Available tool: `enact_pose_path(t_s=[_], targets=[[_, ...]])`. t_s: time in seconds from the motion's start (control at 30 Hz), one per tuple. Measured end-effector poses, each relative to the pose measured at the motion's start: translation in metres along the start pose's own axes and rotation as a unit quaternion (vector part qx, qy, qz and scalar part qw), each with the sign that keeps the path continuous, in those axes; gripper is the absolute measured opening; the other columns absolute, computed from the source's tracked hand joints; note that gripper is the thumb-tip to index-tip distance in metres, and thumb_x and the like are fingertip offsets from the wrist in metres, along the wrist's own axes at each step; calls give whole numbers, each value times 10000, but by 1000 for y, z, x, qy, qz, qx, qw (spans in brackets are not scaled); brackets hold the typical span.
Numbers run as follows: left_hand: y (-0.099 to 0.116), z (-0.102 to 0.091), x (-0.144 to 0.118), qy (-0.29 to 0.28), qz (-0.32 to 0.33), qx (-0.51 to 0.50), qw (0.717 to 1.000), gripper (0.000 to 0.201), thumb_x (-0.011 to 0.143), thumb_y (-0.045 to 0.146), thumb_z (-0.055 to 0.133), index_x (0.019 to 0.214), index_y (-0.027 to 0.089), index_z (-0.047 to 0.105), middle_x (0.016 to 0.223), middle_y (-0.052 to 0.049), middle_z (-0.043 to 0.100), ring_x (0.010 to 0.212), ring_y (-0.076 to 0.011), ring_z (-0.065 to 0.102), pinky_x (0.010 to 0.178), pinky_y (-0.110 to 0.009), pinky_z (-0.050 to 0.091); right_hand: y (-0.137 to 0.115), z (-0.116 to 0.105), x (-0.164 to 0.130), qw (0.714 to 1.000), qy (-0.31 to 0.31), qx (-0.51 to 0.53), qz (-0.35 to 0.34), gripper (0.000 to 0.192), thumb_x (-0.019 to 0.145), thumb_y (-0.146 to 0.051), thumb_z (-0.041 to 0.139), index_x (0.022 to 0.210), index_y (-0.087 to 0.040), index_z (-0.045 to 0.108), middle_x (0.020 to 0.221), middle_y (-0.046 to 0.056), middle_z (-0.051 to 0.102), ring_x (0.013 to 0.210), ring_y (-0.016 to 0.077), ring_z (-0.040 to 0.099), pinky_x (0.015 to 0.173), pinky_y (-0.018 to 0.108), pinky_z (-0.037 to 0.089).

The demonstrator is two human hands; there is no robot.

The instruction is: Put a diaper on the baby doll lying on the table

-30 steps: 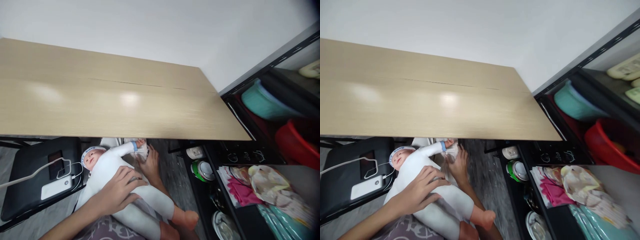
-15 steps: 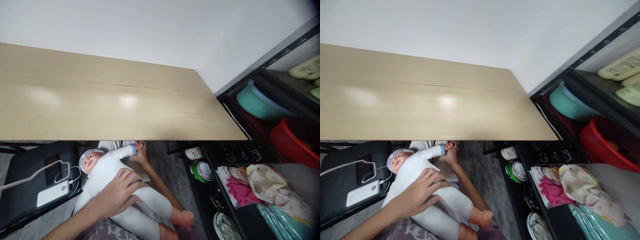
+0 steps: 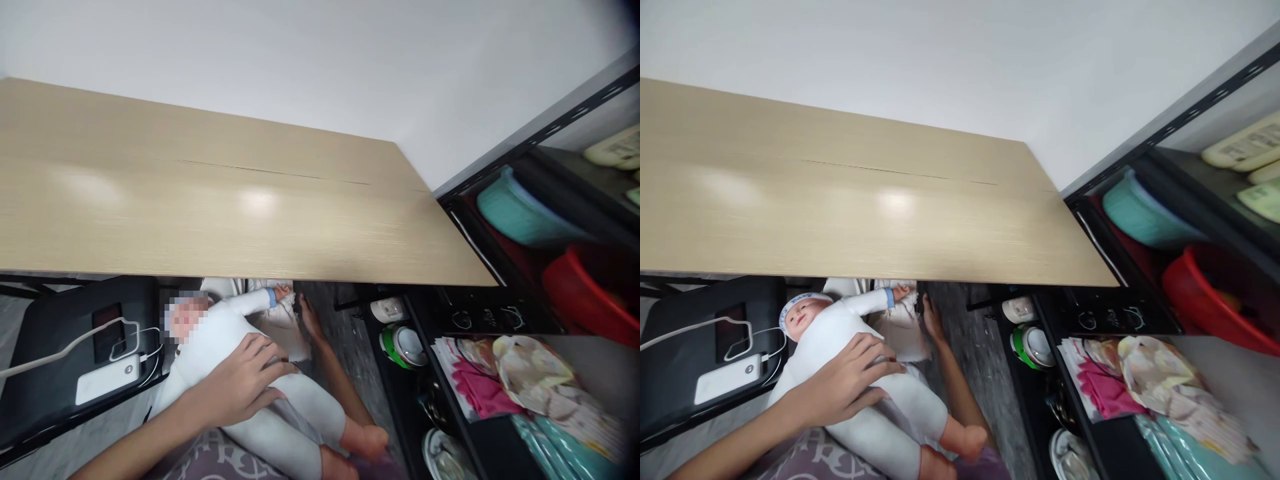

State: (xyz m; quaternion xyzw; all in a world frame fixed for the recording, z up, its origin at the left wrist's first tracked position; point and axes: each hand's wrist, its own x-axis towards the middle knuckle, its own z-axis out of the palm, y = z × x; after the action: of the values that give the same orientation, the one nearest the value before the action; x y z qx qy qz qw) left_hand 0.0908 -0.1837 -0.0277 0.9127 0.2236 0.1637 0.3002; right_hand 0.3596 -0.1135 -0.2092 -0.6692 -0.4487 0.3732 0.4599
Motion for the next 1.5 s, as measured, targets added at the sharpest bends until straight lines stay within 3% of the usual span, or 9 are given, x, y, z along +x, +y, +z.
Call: enact_pose_path(t_s=[0.23,0.43,0.57,0.73,0.83,0.93,1.17,1.3,1.5], targets=[[-1,2,-7,9,11,2,1000,361,1143,374,620,1474,230,633,1358,-95,721,1214,-310,619,1086,-489,458,-77,-27,-46,955,-90,-151,-240,331,1105,-405,620,1391,-266,712,1380,129,770,1321,311,705,1191,538,534],[2,-10,-4,10,39,-14,999,358,1131,365,654,1473,257,645,1381,-68,757,1235,-278,657,1129,-451,474,-137,35,-25,823,-316,-336,-333,523,1034,-221,714,1547,-213,607,1507,148,702,1423,328,624,1239,520,477],[4,4,-40,163,-20,-18,986,228,1116,213,618,1324,289,674,1467,-84,701,1376,-284,617,1170,-459,499,-151,67,-14,781,-350,-395,-334,252,1033,-181,698,1284,-182,682,1256,112,760,1168,279,697,1025,404,546],[-24,56,-142,473,-276,7,837,131,1047,298,678,1114,270,569,1201,-79,650,1132,-290,680,1012,-496,582,-179,73,-29,731,-330,-408,-436,204,1080,-216,681,1272,-163,639,1237,130,734,1149,300,657,983,430,538],[-43,76,-191,412,-471,-71,777,511,968,659,710,1240,248,578,1285,-118,684,1208,-375,709,1045,-610,607,-198,72,-37,716,-321,-393,-480,185,1108,-212,626,1284,-156,633,1211,120,731,1125,292,649,970,433,535],[-40,78,-208,319,-561,-138,752,756,818,874,708,1215,236,626,1187,-116,764,1173,-423,745,1053,-650,622,-213,59,-45,722,-297,-365,-507,232,1109,-214,597,1331,-158,639,1197,109,743,1099,291,655,936,430,543],[1,44,-183,328,-464,-114,815,759,864,628,801,1489,343,477,1398,-134,753,1221,-414,781,964,-601,701,-227,-49,-77,834,-181,-285,-436,432,1101,-288,522,1480,-379,710,1302,67,806,1160,311,766,957,457,623],[-13,-11,-150,269,-352,-43,895,718,866,534,848,1459,377,473,1248,-87,807,1054,-400,839,748,-515,722,-220,-98,-73,868,-94,-342,-347,402,1061,-425,626,1447,-393,734,1222,79,839,1049,340,810,823,450,628],[-72,-102,-54,200,-291,117,928,624,907,569,746,1378,241,501,1278,-140,804,1042,-391,831,795,-420,627,-202,-97,-16,882,-13,-377,-281,243,1042,-472,653,1174,-286,738,1029,77,831,933,335,792,711,377,512]])
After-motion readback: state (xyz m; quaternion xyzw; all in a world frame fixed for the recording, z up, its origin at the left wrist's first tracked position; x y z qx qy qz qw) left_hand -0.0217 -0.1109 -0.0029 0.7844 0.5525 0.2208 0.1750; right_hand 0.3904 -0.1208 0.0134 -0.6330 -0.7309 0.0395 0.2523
